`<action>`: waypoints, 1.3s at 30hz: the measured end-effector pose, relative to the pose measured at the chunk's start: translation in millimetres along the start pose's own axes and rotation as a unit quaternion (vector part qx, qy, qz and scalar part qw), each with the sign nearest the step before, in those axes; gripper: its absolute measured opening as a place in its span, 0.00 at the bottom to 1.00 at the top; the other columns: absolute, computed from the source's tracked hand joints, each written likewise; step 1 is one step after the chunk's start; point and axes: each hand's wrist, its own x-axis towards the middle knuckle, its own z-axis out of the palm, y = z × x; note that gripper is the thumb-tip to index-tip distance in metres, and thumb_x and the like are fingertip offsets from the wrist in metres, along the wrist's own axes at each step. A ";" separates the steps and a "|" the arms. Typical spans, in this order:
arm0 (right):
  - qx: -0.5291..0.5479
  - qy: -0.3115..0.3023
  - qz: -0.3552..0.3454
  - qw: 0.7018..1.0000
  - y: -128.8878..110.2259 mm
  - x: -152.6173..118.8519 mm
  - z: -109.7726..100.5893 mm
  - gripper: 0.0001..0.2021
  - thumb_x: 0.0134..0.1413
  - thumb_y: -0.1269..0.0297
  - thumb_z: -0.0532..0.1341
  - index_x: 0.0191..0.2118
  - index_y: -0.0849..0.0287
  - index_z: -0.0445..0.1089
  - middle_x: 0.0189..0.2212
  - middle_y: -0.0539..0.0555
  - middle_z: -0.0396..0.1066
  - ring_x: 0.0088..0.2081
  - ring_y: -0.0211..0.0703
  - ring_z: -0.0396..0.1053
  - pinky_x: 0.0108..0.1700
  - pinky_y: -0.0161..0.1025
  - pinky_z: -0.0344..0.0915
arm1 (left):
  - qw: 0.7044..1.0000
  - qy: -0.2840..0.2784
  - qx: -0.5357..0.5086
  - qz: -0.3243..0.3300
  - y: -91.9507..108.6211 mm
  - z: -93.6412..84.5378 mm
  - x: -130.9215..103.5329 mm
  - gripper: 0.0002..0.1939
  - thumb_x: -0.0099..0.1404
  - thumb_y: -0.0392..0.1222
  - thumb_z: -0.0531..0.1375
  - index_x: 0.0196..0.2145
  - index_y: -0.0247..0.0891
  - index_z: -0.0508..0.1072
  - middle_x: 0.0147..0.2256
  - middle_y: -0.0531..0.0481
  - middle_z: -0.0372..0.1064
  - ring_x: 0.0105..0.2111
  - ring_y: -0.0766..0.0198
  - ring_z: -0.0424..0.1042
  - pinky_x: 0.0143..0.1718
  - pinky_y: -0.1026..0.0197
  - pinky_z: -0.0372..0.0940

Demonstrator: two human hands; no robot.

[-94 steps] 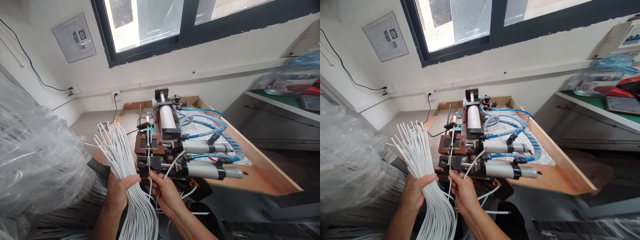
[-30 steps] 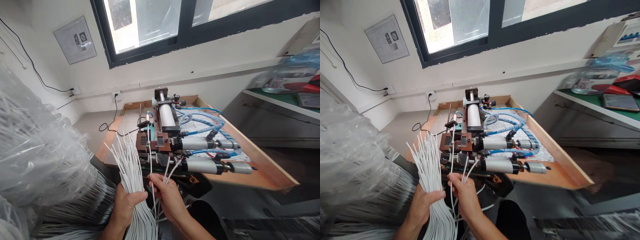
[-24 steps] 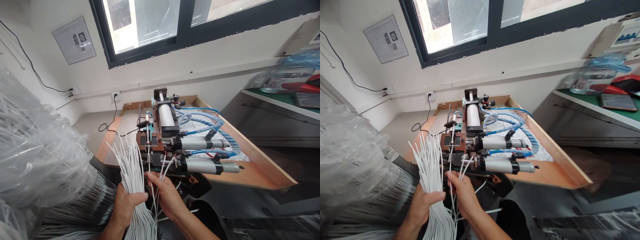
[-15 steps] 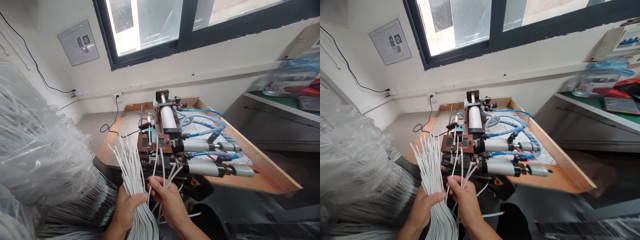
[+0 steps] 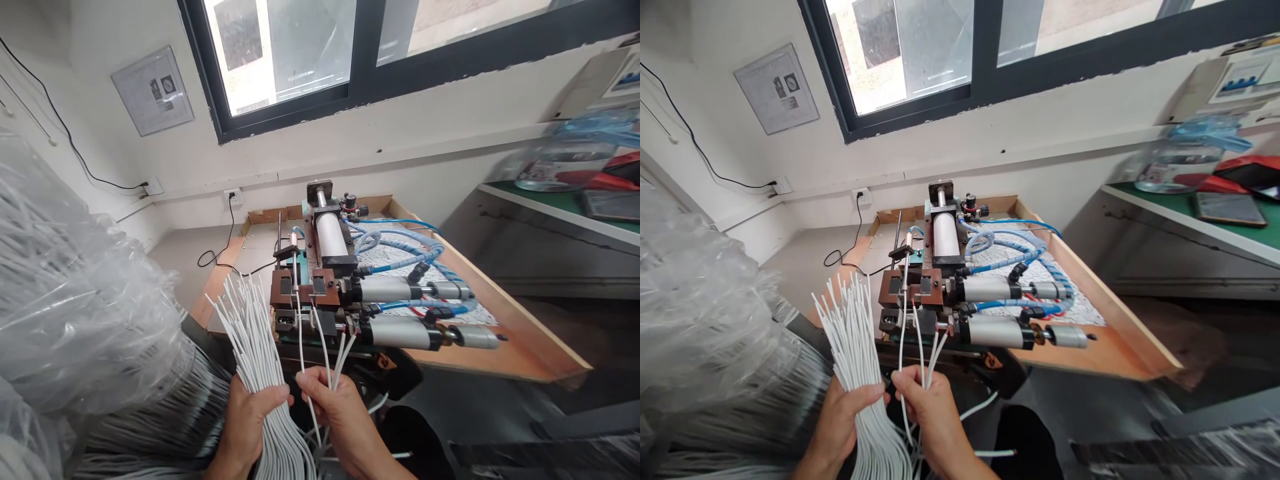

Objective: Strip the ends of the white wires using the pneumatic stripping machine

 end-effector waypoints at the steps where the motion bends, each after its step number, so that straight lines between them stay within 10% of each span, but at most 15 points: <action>1: -0.004 -0.004 -0.001 1.000 -2.1 1.0 0.5 0.14 0.34 0.59 0.65 0.14 0.63 0.63 0.10 0.44 0.54 0.15 0.27 0.43 0.18 0.31 0.37 | 1.000 0.001 0.001 0.001 -0.2 -0.5 -0.1 0.07 0.36 0.31 0.62 0.18 0.35 0.69 0.16 0.56 0.65 0.18 0.64 0.64 0.21 0.60 0.63; 12: -0.050 -0.065 -0.045 0.996 -4.6 3.0 7.5 0.13 0.39 0.57 0.64 0.21 0.64 0.70 0.12 0.47 0.60 0.17 0.30 0.50 0.20 0.31 0.44 | 0.994 -0.098 0.040 0.021 7.2 -1.7 -2.9 0.08 0.39 0.27 0.61 0.21 0.34 0.72 0.19 0.53 0.68 0.23 0.62 0.65 0.24 0.61 0.61; 18: -0.004 0.072 -0.065 0.995 1.8 5.3 3.0 0.13 0.36 0.57 0.65 0.22 0.64 0.69 0.17 0.50 0.65 0.18 0.31 0.55 0.19 0.30 0.47 | 0.998 -0.037 0.043 0.031 1.2 -6.3 1.8 0.05 0.39 0.29 0.62 0.18 0.33 0.71 0.17 0.53 0.67 0.21 0.64 0.65 0.26 0.61 0.60; 29: 0.048 0.070 -0.033 0.996 -7.0 25.7 5.9 0.13 0.34 0.60 0.66 0.18 0.64 0.65 0.13 0.46 0.60 0.15 0.28 0.49 0.18 0.30 0.42 | 1.000 -0.001 -0.011 0.013 4.4 -5.9 10.1 0.06 0.36 0.30 0.63 0.18 0.34 0.71 0.16 0.54 0.68 0.18 0.64 0.66 0.23 0.61 0.61; 39: -0.175 -0.093 -0.044 0.979 12.5 9.4 -11.6 0.10 0.36 0.59 0.65 0.23 0.62 0.73 0.18 0.48 0.61 0.22 0.35 0.57 0.25 0.34 0.54 | 0.999 -0.019 -0.022 0.025 11.5 -10.0 15.1 0.05 0.39 0.29 0.63 0.19 0.33 0.71 0.16 0.55 0.68 0.18 0.65 0.66 0.23 0.62 0.61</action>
